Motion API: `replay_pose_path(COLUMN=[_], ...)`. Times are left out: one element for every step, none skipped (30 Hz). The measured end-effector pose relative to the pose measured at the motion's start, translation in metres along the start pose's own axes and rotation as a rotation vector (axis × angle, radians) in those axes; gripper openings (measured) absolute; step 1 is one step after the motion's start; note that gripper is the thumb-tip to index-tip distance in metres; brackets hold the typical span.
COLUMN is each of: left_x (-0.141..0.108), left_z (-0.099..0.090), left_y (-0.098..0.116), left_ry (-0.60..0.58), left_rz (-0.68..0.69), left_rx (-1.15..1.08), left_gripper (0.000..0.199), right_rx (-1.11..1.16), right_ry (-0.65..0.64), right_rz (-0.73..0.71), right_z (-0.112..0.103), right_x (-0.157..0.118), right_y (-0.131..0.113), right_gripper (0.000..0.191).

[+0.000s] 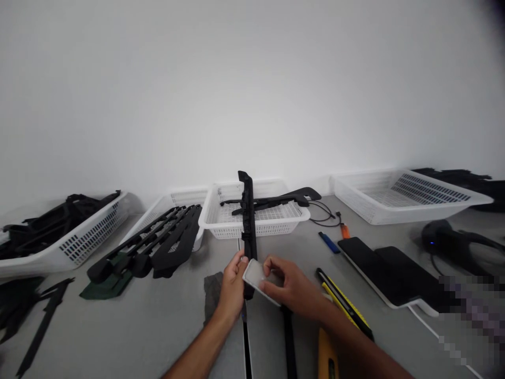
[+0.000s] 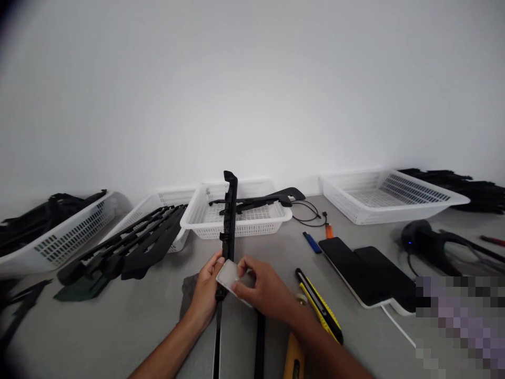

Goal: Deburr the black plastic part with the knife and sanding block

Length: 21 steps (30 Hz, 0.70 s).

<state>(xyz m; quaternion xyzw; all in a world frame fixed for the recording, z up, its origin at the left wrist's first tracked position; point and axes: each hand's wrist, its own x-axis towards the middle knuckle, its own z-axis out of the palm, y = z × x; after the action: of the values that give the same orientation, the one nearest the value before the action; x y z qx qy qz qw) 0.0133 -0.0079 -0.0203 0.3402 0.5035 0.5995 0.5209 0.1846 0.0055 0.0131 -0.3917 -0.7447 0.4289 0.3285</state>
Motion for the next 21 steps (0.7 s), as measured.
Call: replay_pose_path(left_x=[0.000,0.001,0.001,0.001,0.001,0.001,0.001,0.001,0.002,0.002,0.002,0.002,0.003,0.003,0.004,0.004,0.004,0.004,0.004,0.004,0.003], left_z=[0.000,0.000,0.000,0.000,-0.001,-0.001,-0.001,-0.001,-0.001,-0.001,0.000,0.000,-0.001,-0.001,-0.001,-0.001,-0.001,-0.001,-0.001,-0.001,-0.001], left_y=[-0.001,-0.002,-0.003,-0.004,-0.005,-0.006,-0.006,-0.006,-0.007,-0.007,-0.006,-0.006,-0.006,-0.006,-0.005,-0.005,-0.005,-0.004,-0.004,-0.004,-0.003], left_ry=[-0.006,-0.016,-0.030,-0.042,-0.052,-0.054,-0.051,-0.045,-0.037,-0.024,-0.008,0.007,0.021,0.030,0.030,0.020,0.008,0.003,0.004,0.012,0.023], left_rz=[0.002,0.005,0.009,0.014,0.017,0.016,0.013,0.008,0.004,0.001,-0.001,-0.005,-0.012,-0.019,-0.026,-0.032,-0.035,-0.034,-0.032,-0.031,-0.032], left_rx=[0.003,0.008,0.013,0.016,0.019,0.019,0.012,-0.002,-0.024,-0.052,-0.081,-0.104,-0.117,-0.121,-0.123,-0.124,-0.126,-0.129,-0.131,-0.131,-0.130], left_gripper=[0.074,0.072,0.070,0.068,0.067,0.067,0.067,0.067,0.067,0.068,0.068,0.069,0.071,0.073,0.075,0.076,0.076,0.076,0.076,0.077,0.078], right_rx=[0.008,0.020,0.035,0.043,0.036,0.013,-0.024,-0.068,-0.113,-0.150,-0.178,-0.201,-0.221,-0.238,-0.252,-0.262,-0.273,-0.280,-0.286,-0.288,-0.291], right_ry=[0.071,0.156,0.247,0.332,0.401,0.435,0.428,0.382,0.302,0.206,0.114,0.043,0.003,-0.010,0.001,0.028,0.056,0.078,0.085,0.078,0.063], right_rz=[-0.007,-0.014,-0.020,-0.024,-0.039,-0.072,-0.128,-0.199,-0.272,-0.337,-0.382,-0.402,-0.402,-0.389,-0.368,-0.347,-0.331,-0.328,-0.333,-0.345,-0.358], right_z=[-0.001,-0.002,-0.003,-0.004,-0.004,-0.004,-0.003,-0.002,0.000,0.002,0.004,0.006,0.007,0.008,0.007,0.007,0.006,0.005,0.004,0.004,0.003], right_x=[0.002,0.004,0.005,0.006,0.006,0.005,0.004,0.002,0.001,-0.001,-0.002,-0.003,-0.004,-0.003,-0.003,-0.002,-0.001,0.000,0.000,0.001,0.001], right_y=[0.004,0.009,0.012,0.015,0.016,0.015,0.014,0.011,0.008,0.005,0.003,0.003,0.003,0.005,0.007,0.009,0.011,0.012,0.013,0.012,0.011], right_gripper=[0.016,0.017,0.020,0.024,0.026,0.024,0.019,0.018,0.022,0.030,0.040,0.049,0.054,0.057,0.057,0.057,0.057,0.057,0.057,0.057,0.057])
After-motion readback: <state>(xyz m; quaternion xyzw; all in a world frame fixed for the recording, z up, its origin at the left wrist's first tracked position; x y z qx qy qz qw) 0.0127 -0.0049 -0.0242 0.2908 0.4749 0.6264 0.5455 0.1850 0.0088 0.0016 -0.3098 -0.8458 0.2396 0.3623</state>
